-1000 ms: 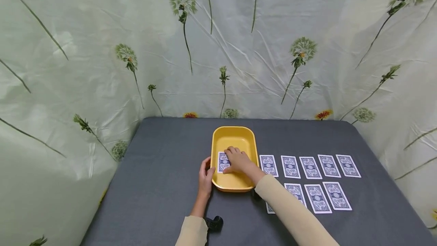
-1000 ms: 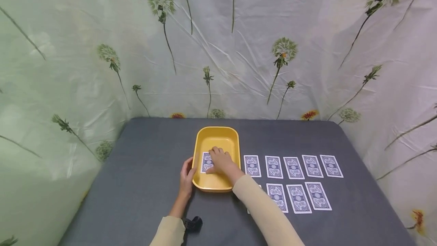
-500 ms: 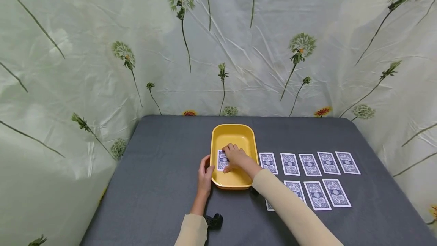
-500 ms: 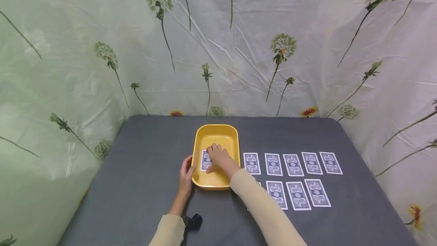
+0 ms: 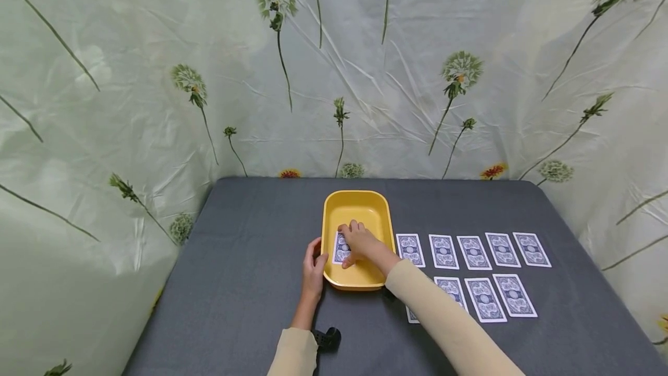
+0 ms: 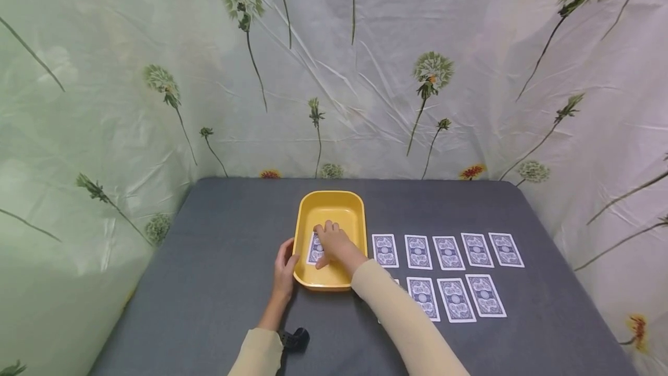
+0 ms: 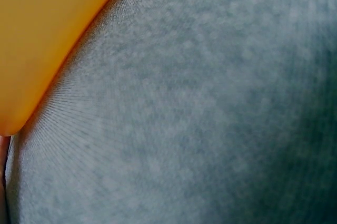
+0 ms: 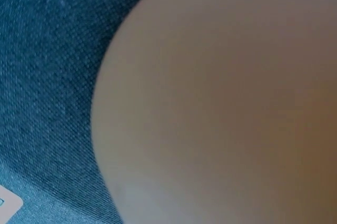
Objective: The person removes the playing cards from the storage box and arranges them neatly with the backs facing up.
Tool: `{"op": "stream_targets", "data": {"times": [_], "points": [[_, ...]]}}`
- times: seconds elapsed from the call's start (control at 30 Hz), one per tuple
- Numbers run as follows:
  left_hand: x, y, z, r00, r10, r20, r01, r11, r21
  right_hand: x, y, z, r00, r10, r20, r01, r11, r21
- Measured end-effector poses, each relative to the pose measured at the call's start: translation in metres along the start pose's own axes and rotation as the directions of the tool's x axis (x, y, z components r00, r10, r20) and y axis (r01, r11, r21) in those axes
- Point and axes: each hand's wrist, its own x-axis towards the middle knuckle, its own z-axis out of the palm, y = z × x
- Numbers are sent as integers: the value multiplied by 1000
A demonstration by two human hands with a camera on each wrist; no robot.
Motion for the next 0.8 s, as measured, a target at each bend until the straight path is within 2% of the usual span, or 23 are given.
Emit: {"op": "stream_targets", "data": {"times": [0.3, 0.5, 0.63, 0.8], "points": [[0, 0, 0, 1000, 12, 3, -12, 1000, -17, 2, 0, -1, 999, 37, 25, -36, 999, -35], [0, 1, 1, 1000, 18, 4, -17, 1000, -26, -1, -2, -1, 998, 47, 34, -46, 999, -10], [1, 0, 1, 1000, 25, 1, -25, 999, -21, -4, -6, -2, 1000, 8, 4, -8, 1000, -2], [0, 0, 1, 1000, 31, 6, -31, 999, -15, -14, -11, -3, 994, -89, -56, 88, 996, -30]]}}
